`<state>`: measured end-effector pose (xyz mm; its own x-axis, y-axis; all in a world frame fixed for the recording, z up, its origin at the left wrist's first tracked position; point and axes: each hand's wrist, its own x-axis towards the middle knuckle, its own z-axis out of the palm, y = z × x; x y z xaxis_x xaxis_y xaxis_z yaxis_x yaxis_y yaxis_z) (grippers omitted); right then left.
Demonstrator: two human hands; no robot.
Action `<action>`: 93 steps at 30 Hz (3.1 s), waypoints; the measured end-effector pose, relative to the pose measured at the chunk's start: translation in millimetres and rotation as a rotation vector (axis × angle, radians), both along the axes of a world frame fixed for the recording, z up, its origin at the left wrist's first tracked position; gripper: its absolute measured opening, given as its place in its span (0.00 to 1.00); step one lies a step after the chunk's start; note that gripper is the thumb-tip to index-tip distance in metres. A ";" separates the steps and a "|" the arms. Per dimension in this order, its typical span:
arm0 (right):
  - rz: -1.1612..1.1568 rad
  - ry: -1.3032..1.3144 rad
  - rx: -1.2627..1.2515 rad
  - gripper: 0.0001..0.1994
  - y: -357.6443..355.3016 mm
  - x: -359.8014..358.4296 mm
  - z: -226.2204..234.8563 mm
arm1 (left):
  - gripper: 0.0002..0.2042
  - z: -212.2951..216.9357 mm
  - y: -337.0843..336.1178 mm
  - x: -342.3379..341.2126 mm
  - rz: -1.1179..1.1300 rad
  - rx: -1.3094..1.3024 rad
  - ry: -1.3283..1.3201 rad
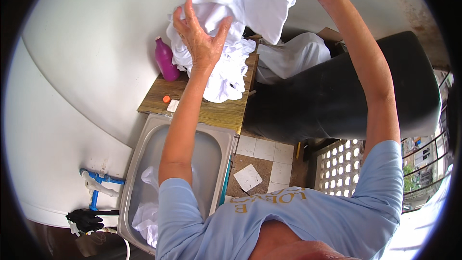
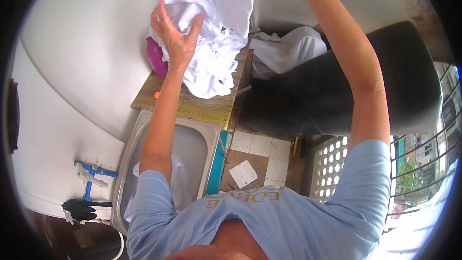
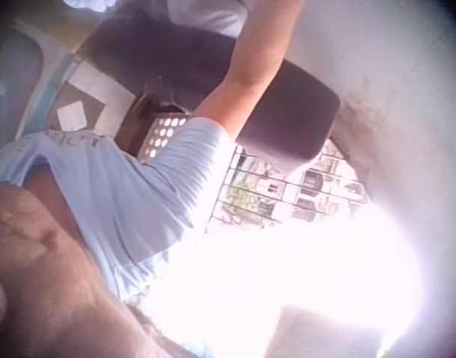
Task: The person fills a sink with water from a faucet, picks up a white t-shirt from a stack, and immerses it in the water to soak it while using a bar of soap.
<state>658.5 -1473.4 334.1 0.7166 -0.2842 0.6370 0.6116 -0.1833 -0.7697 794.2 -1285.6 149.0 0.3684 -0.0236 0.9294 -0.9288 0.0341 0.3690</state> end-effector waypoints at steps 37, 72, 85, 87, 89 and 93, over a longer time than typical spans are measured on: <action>0.054 0.172 0.386 0.12 -40.4 -140.0 -176.1 | 0.11 54.8 -14.6 -124.3 -0.773 0.479 0.841; -0.876 0.156 -0.771 0.14 -134.7 -150.1 -109.8 | 0.25 112.1 59.1 15.1 -0.435 0.584 0.685; -0.496 0.739 -0.534 0.23 -170.4 -176.9 -262.7 | 0.27 184.8 97.1 75.2 -0.046 0.570 0.562; -0.640 0.534 -0.651 0.17 -139.3 -181.9 -234.7 | 0.27 206.6 122.8 82.2 0.038 0.600 0.567; -0.602 0.507 -0.605 0.17 -154.9 -192.4 -212.7 | 0.26 230.2 132.9 94.6 0.062 0.600 0.577; -0.575 0.486 -0.515 0.17 -181.4 -193.1 -213.4 | 0.26 249.6 156.3 107.6 0.145 0.655 0.543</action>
